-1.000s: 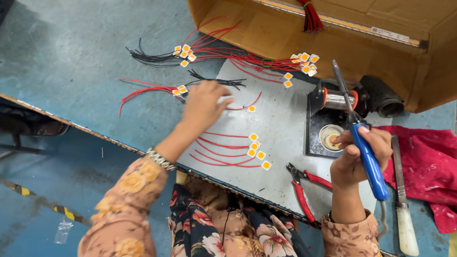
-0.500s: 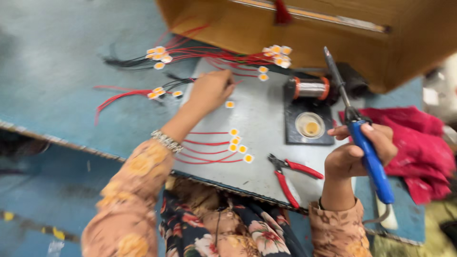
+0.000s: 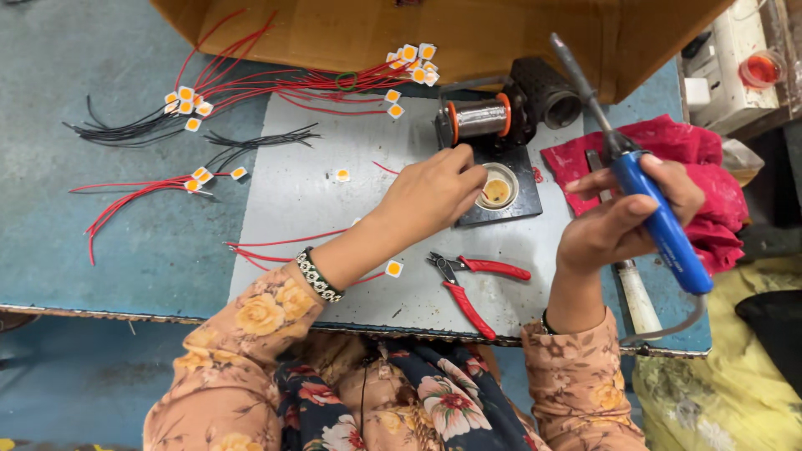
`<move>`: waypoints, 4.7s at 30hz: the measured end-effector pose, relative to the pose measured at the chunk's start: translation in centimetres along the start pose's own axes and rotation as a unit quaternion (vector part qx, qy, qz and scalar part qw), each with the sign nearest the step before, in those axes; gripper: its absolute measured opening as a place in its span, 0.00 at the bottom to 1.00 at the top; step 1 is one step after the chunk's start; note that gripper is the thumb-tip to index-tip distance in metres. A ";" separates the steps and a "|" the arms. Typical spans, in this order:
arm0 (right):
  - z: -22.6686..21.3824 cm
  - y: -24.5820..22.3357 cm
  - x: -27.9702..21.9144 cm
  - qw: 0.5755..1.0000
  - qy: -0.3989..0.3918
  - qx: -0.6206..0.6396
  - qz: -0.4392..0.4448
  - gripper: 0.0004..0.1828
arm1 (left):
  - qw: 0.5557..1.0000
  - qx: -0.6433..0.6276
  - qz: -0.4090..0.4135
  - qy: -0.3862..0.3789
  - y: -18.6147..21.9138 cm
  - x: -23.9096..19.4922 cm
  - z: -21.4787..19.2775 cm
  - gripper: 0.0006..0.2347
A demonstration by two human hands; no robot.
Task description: The person solders red wires to small square LED modules on a workbench. They repeatedly pick up a wire, position it on an LED, apply solder with a soldering iron, and place the finished unit aside. The process is repeated for multiple LEDs throughout the clip.
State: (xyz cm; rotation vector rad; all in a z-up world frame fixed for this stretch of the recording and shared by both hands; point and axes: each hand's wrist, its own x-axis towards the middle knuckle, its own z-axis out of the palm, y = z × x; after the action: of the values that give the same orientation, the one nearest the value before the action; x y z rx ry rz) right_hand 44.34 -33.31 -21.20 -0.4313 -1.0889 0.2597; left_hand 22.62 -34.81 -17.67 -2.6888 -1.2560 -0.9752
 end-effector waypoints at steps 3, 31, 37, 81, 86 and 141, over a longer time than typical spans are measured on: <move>0.1 0.0 -0.2 1.000 -0.015 -0.002 -0.009 0.28 | 0.999 0.032 0.009 -0.002 -0.1 0.9 1.4 0.04; 0.7 -0.5 -0.3 0.999 -0.030 -0.012 -0.029 0.29 | 0.979 0.182 0.088 0.000 -0.5 2.1 4.1 0.01; 0.7 -0.4 -0.3 0.999 -0.031 -0.011 -0.029 0.29 | 0.977 0.191 0.089 -0.015 -0.6 2.2 4.6 0.01; 7.3 -1.3 -1.7 0.985 -0.172 0.018 -0.020 0.27 | 0.962 -0.004 -0.272 0.033 -11.8 -11.4 -3.8 0.11; 7.0 -0.8 -2.0 0.986 -0.161 0.045 0.003 0.27 | 0.949 -0.122 -0.291 -0.019 -11.4 -11.5 -4.6 0.11; 7.9 -1.5 -3.2 0.978 -0.191 0.060 0.054 0.30 | 0.967 -0.112 -0.216 0.080 -10.5 -15.1 -6.6 0.04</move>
State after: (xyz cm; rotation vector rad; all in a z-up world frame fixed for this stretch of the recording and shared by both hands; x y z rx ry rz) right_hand 35.85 -34.25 -19.97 -0.3394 -1.4188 0.5168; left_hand 4.49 -39.83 -23.09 -2.4626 -1.8405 -1.4244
